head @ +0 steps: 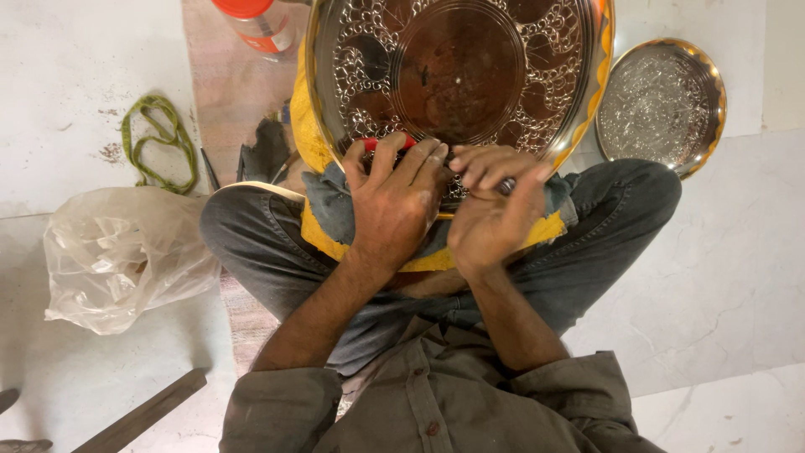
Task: The person sits on the floor and uses a wooden mallet to repeatedly strike a small metal piece placed on a decorative metal plate. They adjust the piece and continue hammering to shape or flatten it.
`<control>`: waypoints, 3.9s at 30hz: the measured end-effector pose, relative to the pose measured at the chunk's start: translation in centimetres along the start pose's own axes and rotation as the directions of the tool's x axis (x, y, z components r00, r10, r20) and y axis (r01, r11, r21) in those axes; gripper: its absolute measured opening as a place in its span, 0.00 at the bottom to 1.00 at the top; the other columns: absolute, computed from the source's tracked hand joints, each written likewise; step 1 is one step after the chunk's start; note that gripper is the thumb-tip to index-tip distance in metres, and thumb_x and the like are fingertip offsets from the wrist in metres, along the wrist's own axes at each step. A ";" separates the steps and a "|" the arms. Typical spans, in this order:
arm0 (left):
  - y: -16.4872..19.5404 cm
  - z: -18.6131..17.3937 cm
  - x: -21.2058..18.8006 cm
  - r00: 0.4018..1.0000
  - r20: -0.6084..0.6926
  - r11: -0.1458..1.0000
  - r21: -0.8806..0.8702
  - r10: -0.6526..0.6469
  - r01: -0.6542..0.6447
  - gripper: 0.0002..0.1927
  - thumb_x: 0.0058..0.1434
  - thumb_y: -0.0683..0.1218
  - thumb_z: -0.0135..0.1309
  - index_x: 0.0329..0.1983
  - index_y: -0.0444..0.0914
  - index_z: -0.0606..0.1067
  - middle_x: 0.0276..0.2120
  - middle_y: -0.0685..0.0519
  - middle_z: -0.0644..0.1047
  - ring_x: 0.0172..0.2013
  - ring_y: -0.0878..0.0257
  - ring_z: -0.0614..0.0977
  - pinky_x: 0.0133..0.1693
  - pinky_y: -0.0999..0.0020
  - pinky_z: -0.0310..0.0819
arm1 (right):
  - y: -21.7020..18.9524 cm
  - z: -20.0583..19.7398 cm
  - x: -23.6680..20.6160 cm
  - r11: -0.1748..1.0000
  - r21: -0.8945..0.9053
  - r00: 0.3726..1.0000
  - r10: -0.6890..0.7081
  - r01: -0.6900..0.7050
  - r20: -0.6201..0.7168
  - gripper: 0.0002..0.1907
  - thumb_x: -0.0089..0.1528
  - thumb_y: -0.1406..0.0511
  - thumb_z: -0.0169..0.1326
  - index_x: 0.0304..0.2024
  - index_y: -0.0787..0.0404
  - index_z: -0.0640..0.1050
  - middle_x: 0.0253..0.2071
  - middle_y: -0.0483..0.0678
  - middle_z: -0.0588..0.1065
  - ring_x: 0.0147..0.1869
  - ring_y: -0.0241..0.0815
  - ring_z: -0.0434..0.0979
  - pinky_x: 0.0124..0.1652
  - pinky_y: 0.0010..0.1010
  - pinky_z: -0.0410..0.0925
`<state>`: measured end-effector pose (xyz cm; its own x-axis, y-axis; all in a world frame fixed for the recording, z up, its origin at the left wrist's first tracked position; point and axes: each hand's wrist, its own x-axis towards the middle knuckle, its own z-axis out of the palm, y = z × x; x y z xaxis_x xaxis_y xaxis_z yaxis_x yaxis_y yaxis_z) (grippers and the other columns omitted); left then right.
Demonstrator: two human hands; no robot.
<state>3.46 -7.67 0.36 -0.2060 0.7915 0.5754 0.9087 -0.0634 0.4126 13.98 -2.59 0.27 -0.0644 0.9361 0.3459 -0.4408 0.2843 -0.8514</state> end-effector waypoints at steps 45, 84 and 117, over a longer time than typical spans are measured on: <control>-0.6 8.8 10.6 0.375 0.614 0.381 -0.756 0.695 0.532 0.33 0.63 0.73 0.51 0.19 0.43 0.72 0.14 0.62 0.70 0.15 0.73 0.72 0.15 0.74 0.66 | 4.1 -3.1 0.5 0.998 0.062 0.968 -0.006 0.022 -0.252 0.24 0.74 0.48 0.45 0.31 0.56 0.62 0.24 0.37 0.61 0.24 0.26 0.66 0.22 0.22 0.63; -0.9 8.0 10.1 0.716 0.424 0.307 -0.904 0.555 0.298 0.25 0.74 0.55 0.47 0.26 0.37 0.81 0.17 0.57 0.79 0.18 0.77 0.81 0.19 0.82 0.74 | 5.2 -4.9 0.5 0.985 0.146 0.955 0.124 -0.087 -0.270 0.33 0.76 0.42 0.34 0.34 0.63 0.67 0.21 0.43 0.62 0.20 0.31 0.65 0.17 0.27 0.61; -5.7 -3.5 5.9 0.959 0.190 0.845 -0.528 0.210 -0.080 0.20 0.59 0.29 0.50 0.54 0.32 0.77 0.50 0.45 0.80 0.52 0.49 0.80 0.54 0.57 0.77 | 0.8 0.8 -1.1 0.995 0.065 0.984 -0.069 0.081 -0.164 0.28 0.78 0.48 0.32 0.27 0.55 0.54 0.21 0.45 0.53 0.27 0.40 0.54 0.44 0.38 0.65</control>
<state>-4.26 -4.76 3.92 0.0623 0.8614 0.5040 0.5931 -0.4381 0.6755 12.96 -3.60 -0.49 0.1142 0.9353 0.3348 -0.5016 0.3452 -0.7933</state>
